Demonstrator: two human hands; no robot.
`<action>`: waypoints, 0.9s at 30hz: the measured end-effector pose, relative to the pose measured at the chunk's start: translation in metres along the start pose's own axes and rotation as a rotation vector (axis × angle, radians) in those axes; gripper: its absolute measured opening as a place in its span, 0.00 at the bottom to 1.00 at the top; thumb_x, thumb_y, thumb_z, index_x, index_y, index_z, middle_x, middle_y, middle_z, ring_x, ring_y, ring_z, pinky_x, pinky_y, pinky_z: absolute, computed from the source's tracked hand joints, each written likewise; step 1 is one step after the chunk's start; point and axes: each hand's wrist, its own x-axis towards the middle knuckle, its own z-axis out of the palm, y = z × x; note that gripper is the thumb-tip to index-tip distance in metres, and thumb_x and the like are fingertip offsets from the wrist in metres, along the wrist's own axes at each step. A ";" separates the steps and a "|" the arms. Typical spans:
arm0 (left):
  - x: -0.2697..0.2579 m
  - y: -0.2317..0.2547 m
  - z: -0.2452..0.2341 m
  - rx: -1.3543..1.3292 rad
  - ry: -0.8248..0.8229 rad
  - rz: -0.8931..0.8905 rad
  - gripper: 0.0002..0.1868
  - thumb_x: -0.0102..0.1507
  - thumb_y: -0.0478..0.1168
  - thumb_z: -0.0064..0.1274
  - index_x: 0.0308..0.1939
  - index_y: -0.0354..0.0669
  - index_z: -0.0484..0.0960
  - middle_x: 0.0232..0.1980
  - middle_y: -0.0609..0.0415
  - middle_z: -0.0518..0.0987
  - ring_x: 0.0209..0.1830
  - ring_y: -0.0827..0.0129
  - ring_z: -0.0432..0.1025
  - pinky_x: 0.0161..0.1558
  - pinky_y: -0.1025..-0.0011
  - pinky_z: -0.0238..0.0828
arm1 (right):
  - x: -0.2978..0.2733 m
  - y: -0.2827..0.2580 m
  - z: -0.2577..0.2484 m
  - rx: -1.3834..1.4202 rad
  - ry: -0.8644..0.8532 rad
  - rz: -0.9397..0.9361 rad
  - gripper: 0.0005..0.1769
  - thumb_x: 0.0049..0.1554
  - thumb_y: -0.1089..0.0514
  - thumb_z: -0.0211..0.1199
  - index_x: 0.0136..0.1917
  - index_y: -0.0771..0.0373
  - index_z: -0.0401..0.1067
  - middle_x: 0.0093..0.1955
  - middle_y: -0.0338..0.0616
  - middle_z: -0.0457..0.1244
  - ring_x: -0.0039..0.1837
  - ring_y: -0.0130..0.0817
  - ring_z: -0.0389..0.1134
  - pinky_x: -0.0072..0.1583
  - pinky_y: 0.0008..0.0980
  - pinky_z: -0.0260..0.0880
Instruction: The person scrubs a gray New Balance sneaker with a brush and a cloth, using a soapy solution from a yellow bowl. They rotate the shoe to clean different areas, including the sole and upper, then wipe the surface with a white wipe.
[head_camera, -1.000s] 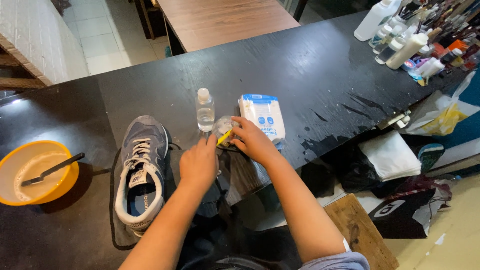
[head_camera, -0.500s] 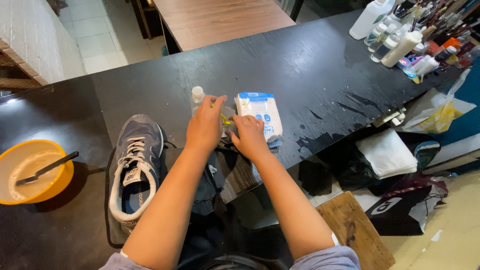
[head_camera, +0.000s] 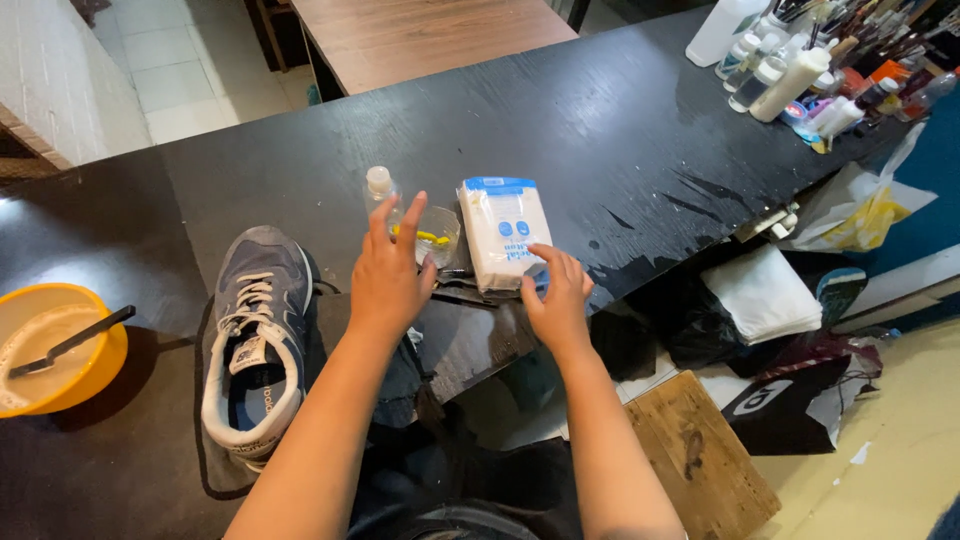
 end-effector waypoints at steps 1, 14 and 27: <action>0.000 -0.002 0.001 0.052 0.060 0.021 0.47 0.55 0.33 0.64 0.77 0.50 0.60 0.67 0.37 0.64 0.52 0.42 0.76 0.41 0.51 0.81 | -0.002 0.010 0.005 -0.051 0.063 0.016 0.19 0.60 0.60 0.59 0.64 0.47 0.65 0.66 0.36 0.61 0.72 0.43 0.57 0.70 0.53 0.46; -0.044 0.023 0.088 0.034 0.043 0.444 0.24 0.55 0.43 0.55 0.56 0.61 0.82 0.69 0.52 0.73 0.68 0.53 0.67 0.55 0.61 0.66 | -0.013 0.025 0.026 -0.387 0.184 -0.201 0.14 0.50 0.62 0.64 0.46 0.43 0.82 0.80 0.30 0.55 0.82 0.47 0.47 0.69 0.50 0.50; -0.029 0.007 0.140 -0.102 -0.002 0.275 0.36 0.54 0.38 0.61 0.68 0.57 0.74 0.58 0.53 0.75 0.62 0.54 0.70 0.49 0.61 0.72 | 0.002 0.021 0.055 -0.221 0.424 -0.336 0.05 0.48 0.58 0.71 0.39 0.52 0.77 0.71 0.32 0.64 0.77 0.42 0.56 0.65 0.40 0.54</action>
